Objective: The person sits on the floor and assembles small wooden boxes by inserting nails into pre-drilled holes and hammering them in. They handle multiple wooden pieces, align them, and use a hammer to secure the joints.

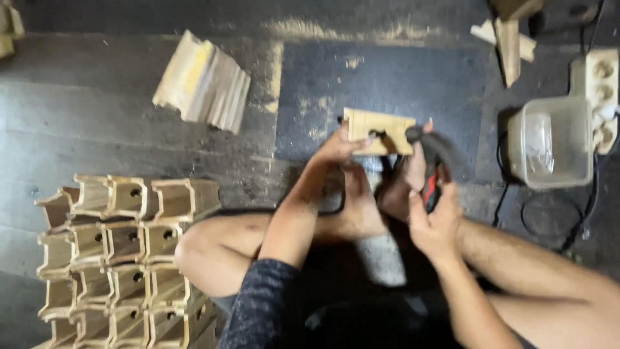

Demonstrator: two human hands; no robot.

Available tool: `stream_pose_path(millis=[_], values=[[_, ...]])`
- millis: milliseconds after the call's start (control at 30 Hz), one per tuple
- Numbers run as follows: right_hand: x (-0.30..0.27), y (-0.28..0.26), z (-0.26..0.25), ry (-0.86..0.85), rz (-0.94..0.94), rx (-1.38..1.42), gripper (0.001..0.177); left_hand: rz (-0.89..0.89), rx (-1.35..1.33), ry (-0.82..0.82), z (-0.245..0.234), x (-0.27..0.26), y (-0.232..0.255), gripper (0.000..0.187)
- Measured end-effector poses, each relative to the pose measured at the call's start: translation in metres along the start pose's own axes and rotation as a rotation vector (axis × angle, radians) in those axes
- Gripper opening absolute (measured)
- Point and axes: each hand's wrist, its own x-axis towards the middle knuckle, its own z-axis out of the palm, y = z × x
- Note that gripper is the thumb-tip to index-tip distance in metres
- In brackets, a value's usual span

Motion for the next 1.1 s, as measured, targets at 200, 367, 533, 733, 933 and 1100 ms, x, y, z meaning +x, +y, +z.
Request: stream_pose_path(millis=[200,367,533,733,933,1100], values=[[0.003,0.025,0.028,-0.066,-0.134,-0.004,0.054,-0.005,-0.047,0.0,0.016,-0.016,0.022,0.068],[0.008,0.044,0.041,0.03,-0.236,0.043,0.062,0.015,-0.068,-0.012,0.018,-0.018,0.03,0.068],[0.007,0.034,0.03,-0.083,-0.164,0.022,0.046,-0.004,-0.075,0.007,0.023,-0.019,0.044,0.066],[0.008,0.01,0.03,-0.18,-0.217,0.027,0.05,-0.016,0.005,-0.023,0.019,-0.026,0.039,0.07],[0.003,0.062,0.05,0.255,-0.341,-0.025,0.031,0.019,-0.022,-0.006,-0.004,-0.001,-0.018,0.08],[-0.001,0.061,0.042,-0.158,-0.044,-0.127,0.041,0.099,0.104,-0.051,-0.002,0.005,-0.007,0.075]])
